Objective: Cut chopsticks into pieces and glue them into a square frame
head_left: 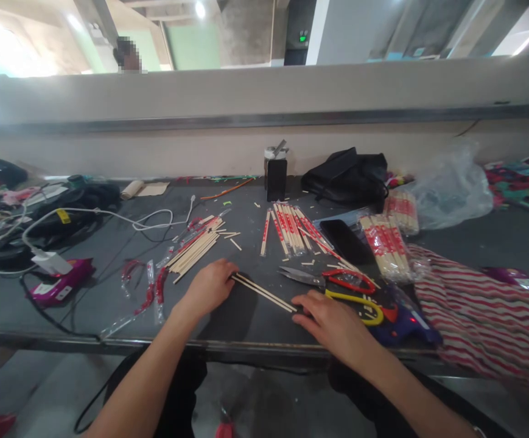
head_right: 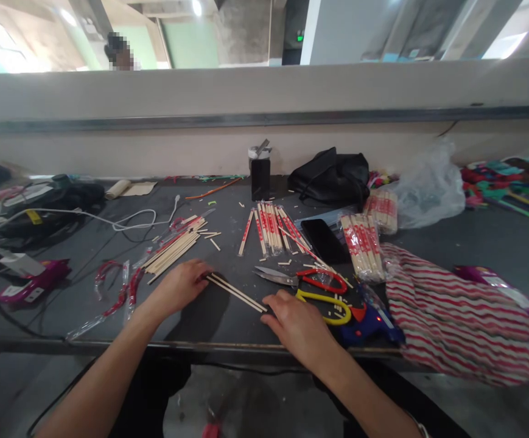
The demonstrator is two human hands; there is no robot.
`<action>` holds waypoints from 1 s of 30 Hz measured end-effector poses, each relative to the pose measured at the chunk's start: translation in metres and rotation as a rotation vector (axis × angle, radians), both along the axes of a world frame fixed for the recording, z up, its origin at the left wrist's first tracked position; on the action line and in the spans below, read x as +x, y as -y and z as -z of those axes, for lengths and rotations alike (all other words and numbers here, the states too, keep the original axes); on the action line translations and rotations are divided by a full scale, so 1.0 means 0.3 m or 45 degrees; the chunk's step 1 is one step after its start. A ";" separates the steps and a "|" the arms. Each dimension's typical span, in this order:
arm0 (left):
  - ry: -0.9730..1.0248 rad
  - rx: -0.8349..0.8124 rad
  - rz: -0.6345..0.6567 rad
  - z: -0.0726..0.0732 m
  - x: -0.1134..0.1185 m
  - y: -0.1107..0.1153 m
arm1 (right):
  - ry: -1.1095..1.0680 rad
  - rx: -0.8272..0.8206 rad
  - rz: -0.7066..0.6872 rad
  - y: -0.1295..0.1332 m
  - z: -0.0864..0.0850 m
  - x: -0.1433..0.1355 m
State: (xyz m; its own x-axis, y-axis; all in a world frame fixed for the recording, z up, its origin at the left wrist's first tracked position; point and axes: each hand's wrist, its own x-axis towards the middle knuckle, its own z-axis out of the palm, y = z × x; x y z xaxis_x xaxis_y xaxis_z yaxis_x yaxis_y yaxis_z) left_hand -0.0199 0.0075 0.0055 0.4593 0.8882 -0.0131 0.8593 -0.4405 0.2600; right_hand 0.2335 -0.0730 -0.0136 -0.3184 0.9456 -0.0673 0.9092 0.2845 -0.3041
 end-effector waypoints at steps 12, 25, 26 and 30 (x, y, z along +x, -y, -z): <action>-0.035 -0.062 -0.079 -0.006 0.012 0.036 | 0.061 0.144 -0.004 -0.048 0.013 -0.027; 0.067 -0.159 -0.157 -0.009 -0.044 0.046 | -0.037 0.172 0.178 -0.034 0.032 0.012; 0.058 -0.164 -0.163 -0.007 -0.046 0.046 | -0.020 0.179 0.193 -0.032 0.030 0.009; 0.011 -0.131 -0.150 -0.006 -0.044 0.048 | 0.009 0.196 0.216 -0.032 0.023 -0.006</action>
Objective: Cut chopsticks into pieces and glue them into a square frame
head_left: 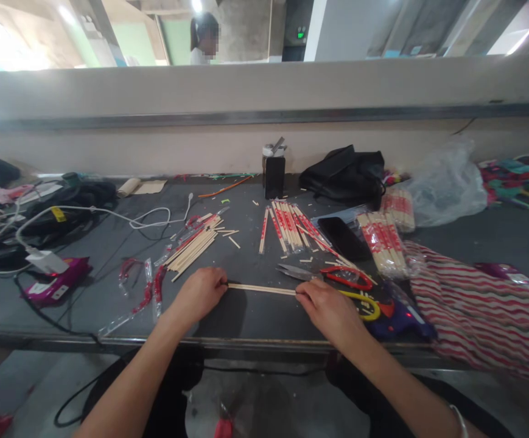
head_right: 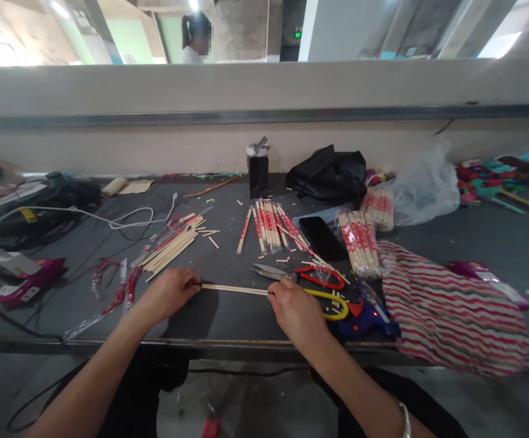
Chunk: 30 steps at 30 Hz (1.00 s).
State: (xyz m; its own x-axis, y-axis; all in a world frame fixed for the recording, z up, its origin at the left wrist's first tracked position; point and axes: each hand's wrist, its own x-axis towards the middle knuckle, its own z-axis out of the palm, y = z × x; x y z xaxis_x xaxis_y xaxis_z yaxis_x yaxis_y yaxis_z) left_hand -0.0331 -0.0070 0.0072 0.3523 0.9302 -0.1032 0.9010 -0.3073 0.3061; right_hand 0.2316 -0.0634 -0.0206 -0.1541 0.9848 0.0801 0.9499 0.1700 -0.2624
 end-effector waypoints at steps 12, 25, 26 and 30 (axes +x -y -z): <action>-0.123 0.069 0.032 0.003 0.029 0.016 | 0.061 0.051 0.027 -0.010 0.015 -0.013; 0.004 -0.048 -0.030 -0.002 0.005 -0.003 | -0.022 0.047 0.025 -0.011 0.009 0.001; 0.013 -0.047 -0.034 -0.002 0.004 -0.003 | -0.028 0.047 0.030 -0.010 0.009 0.001; -0.013 -0.047 -0.035 -0.011 0.011 0.001 | -0.011 0.059 0.025 -0.006 0.012 -0.004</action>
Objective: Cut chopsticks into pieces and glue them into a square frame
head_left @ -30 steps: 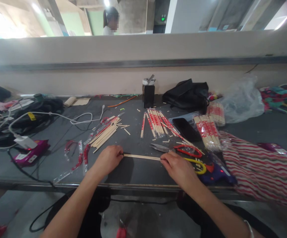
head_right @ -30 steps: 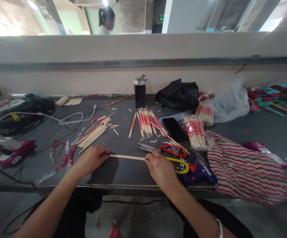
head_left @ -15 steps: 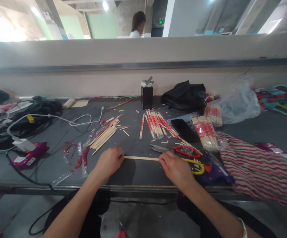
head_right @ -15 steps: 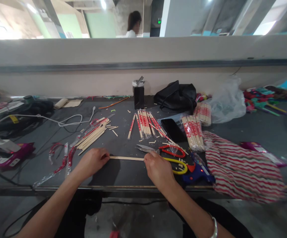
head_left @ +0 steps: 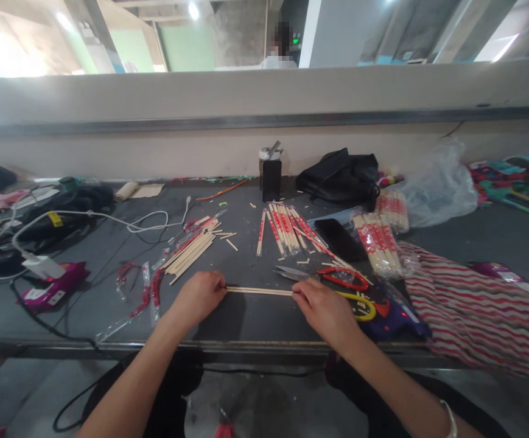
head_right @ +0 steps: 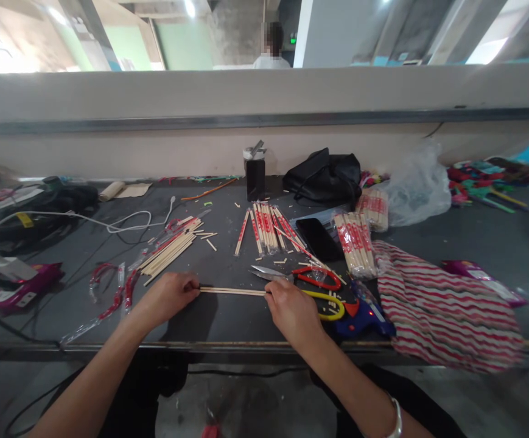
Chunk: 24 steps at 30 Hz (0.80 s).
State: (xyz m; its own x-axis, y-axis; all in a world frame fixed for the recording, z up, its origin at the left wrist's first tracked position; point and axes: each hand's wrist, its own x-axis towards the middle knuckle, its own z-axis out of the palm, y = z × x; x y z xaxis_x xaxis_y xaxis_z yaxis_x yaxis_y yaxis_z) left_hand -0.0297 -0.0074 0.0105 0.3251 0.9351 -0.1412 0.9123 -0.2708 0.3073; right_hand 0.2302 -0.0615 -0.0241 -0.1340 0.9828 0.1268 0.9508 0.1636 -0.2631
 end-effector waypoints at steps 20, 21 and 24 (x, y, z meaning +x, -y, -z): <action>0.018 0.020 0.007 0.006 0.006 0.003 | 0.036 0.017 -0.009 -0.001 0.012 -0.001; 0.009 0.034 0.020 0.007 0.007 0.004 | 0.037 0.021 -0.007 -0.002 0.013 -0.002; -0.014 0.065 0.050 0.009 0.010 0.007 | 0.039 0.035 -0.012 -0.002 0.016 -0.002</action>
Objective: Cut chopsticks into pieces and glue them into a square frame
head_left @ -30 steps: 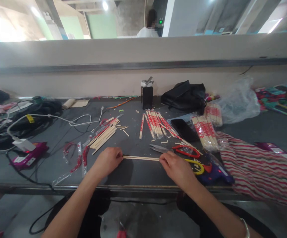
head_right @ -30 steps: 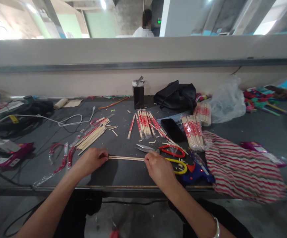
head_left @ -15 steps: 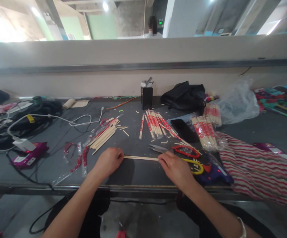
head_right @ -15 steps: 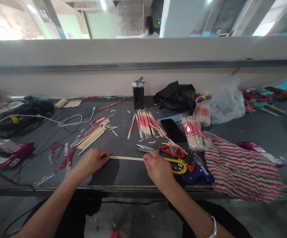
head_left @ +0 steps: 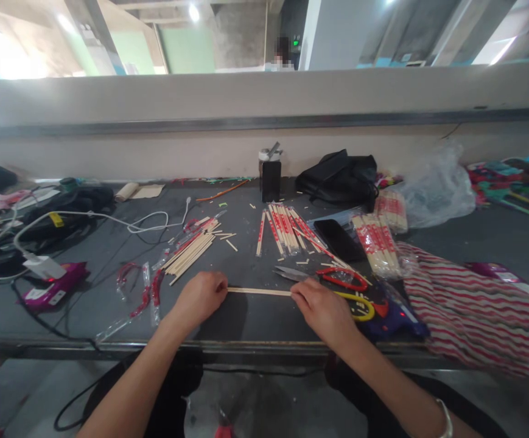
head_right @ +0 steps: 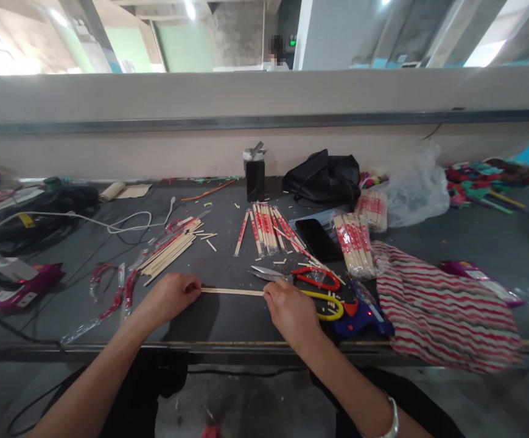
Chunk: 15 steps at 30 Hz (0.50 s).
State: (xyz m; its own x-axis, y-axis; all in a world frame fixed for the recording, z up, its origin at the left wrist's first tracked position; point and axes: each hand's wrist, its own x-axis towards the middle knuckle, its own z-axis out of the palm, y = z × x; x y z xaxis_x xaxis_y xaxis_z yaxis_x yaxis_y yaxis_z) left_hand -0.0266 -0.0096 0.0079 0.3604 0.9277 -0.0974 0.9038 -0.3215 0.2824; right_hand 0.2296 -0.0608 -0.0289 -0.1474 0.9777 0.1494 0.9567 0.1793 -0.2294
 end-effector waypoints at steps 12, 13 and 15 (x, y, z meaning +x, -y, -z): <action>0.181 -0.118 -0.023 0.001 -0.022 -0.014 | -0.009 0.051 -0.009 -0.002 0.006 0.003; 0.187 -0.113 -0.031 0.002 -0.023 -0.014 | -0.012 0.052 -0.010 -0.002 0.005 0.003; 0.178 -0.101 -0.022 0.003 -0.023 -0.012 | -0.016 0.053 -0.010 -0.001 0.003 0.002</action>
